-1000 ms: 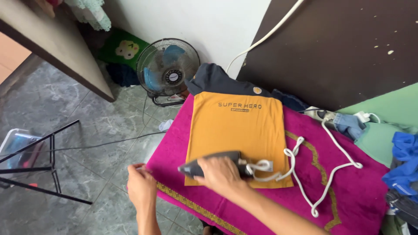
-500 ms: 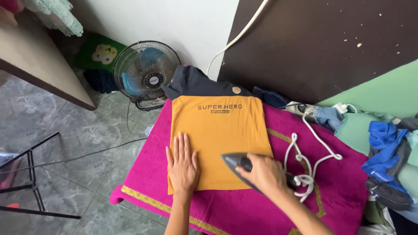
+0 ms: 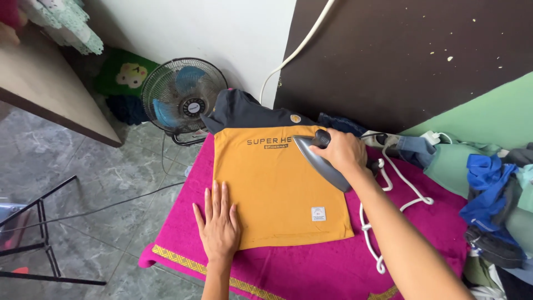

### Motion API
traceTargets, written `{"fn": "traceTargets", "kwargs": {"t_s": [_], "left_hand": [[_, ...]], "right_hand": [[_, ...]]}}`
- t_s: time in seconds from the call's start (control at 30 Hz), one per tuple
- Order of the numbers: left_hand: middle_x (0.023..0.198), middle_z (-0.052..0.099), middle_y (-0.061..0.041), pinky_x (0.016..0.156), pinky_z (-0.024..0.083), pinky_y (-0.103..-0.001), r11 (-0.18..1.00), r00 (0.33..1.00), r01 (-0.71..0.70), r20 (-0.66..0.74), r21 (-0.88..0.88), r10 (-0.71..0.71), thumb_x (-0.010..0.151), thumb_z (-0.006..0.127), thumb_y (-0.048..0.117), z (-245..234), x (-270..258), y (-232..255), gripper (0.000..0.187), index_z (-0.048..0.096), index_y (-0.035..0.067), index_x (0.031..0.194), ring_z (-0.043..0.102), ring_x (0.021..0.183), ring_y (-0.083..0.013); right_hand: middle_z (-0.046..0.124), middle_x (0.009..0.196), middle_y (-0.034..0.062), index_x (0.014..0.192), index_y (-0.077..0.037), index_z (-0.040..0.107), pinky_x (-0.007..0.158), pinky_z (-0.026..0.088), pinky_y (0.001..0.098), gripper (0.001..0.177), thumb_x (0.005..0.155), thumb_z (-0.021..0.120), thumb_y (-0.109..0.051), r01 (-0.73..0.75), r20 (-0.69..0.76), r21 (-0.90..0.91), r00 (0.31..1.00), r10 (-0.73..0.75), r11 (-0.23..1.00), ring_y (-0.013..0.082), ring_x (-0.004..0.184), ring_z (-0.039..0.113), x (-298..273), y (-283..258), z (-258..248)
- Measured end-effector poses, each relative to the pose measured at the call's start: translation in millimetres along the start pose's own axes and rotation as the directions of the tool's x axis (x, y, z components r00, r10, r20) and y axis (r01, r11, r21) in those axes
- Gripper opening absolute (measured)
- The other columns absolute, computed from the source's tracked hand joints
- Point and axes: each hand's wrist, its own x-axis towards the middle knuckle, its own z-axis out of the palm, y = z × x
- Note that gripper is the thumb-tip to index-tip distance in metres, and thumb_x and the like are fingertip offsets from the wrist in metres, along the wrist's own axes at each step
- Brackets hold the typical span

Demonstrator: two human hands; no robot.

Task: The recorder is ironing a yellow and black t-shirt on an ironing mat.

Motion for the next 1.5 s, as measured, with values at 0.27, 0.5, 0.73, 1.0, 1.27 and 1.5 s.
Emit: {"fn": "traceTargets", "kwargs": {"t_s": [0.27,0.5,0.73,1.0,1.27,1.5], "left_hand": [[0.166,0.034,0.0,0.126,0.014,-0.051,0.999,0.999,0.047,-0.013,-0.006,-0.047,0.105,0.037,0.031,1,-3,0,0.054,0.038,0.02,0.158,0.031,0.153,-0.0213],[0.166,0.035,-0.003,0.126,0.016,-0.049,0.996,0.996,0.085,-0.024,-0.034,-0.086,0.107,0.036,0.029,8,-3,-4,0.054,0.036,0.015,0.159,0.031,0.153,-0.0213],[0.165,0.036,-0.005,0.126,0.015,-0.049,0.994,0.995,0.097,-0.015,-0.054,-0.098,0.107,0.035,0.028,4,-8,-1,0.054,0.036,0.013,0.159,0.03,0.153,-0.0223],[0.166,0.036,-0.004,0.125,0.015,-0.049,0.993,0.993,0.116,-0.021,-0.027,-0.116,0.107,0.034,0.028,10,-6,-1,0.055,0.035,0.011,0.159,0.03,0.153,-0.0211],[0.165,0.036,-0.005,0.126,0.015,-0.049,0.992,0.993,0.12,-0.017,-0.046,-0.121,0.106,0.035,0.027,5,-2,1,0.055,0.036,0.011,0.159,0.03,0.153,-0.0217],[0.166,0.035,-0.005,0.127,0.013,-0.05,0.987,0.992,0.125,-0.006,-0.099,-0.126,0.108,0.035,0.028,9,-6,-5,0.054,0.037,0.011,0.159,0.029,0.155,-0.0234]], "right_hand": [[0.074,0.076,0.0141,0.1,-0.014,0.073,0.064,0.059,0.0464,0.049,0.08,0.073,-0.058,0.136,0.223,-0.027,0.967,-0.126,0.99,0.0309,0.067,0.073,-114,-31,12],[0.074,0.069,0.0088,0.096,-0.013,0.071,0.059,0.058,0.0427,0.049,0.083,0.068,-0.06,0.28,0.227,-0.042,0.937,-0.264,0.959,0.0269,0.058,0.073,-128,-16,36],[0.075,0.083,0.018,0.104,-0.014,0.074,0.075,0.059,0.0505,0.056,0.079,0.076,-0.063,-0.004,-0.043,-0.047,0.999,0.002,0.999,0.0372,0.078,0.074,-10,18,7],[0.076,0.086,0.0168,0.107,-0.013,0.075,0.078,0.061,0.048,0.057,0.082,0.07,-0.064,0.0,0.172,-0.109,0.985,0.019,0.994,0.032,0.083,0.076,-91,-13,8],[0.075,0.075,0.0122,0.099,-0.012,0.071,0.064,0.062,0.0462,0.054,0.081,0.069,-0.062,0.234,0.189,-0.045,0.957,-0.221,0.971,0.0296,0.064,0.075,-118,-9,30],[0.074,0.079,0.0162,0.1,-0.011,0.077,0.068,0.059,0.0486,0.058,0.073,0.078,-0.062,0.119,-0.051,-0.068,0.991,-0.123,0.99,0.036,0.071,0.073,-14,-2,16]]}}
